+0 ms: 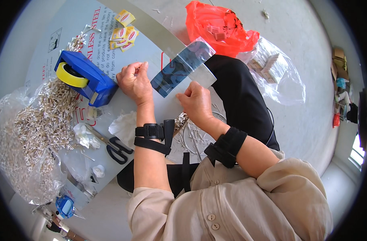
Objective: Packaging small metal components by placing them on adhesive strips and cutting the strips to size.
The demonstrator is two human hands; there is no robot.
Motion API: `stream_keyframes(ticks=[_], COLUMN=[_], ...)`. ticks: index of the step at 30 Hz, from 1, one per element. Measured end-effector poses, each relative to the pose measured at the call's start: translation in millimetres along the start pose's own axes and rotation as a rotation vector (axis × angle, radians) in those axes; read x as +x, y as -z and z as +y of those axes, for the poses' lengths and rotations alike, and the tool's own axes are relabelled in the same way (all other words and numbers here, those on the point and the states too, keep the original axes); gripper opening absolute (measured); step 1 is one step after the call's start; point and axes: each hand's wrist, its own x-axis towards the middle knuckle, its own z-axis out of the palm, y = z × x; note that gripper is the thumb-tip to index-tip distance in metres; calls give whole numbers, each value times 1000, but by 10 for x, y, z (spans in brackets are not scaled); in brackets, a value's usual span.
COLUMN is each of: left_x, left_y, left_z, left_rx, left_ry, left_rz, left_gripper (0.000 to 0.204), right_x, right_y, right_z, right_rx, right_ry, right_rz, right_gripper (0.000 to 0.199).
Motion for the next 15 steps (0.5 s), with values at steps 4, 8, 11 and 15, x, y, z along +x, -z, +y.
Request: stream_keyframes(ticks=[4,8,11,15], left_x=[3,2,3,1], left_y=[0,-3,-6,2], left_z=[22,14,4,3], left_rx=[11,6,15,19], left_ry=[0,-1,-17,-23], left_rz=[1,3,8,2], left_gripper=[11,11,11,11], right_x=[-3,-1,4,-1], right_y=[-7,-5,-8,4], right_z=[26,32,19,-26], right_rx=[54,41,13,-88], right_ry=[8,23,25,45], right_rz=[10,9,7,43], right_gripper=[28,28,27,26])
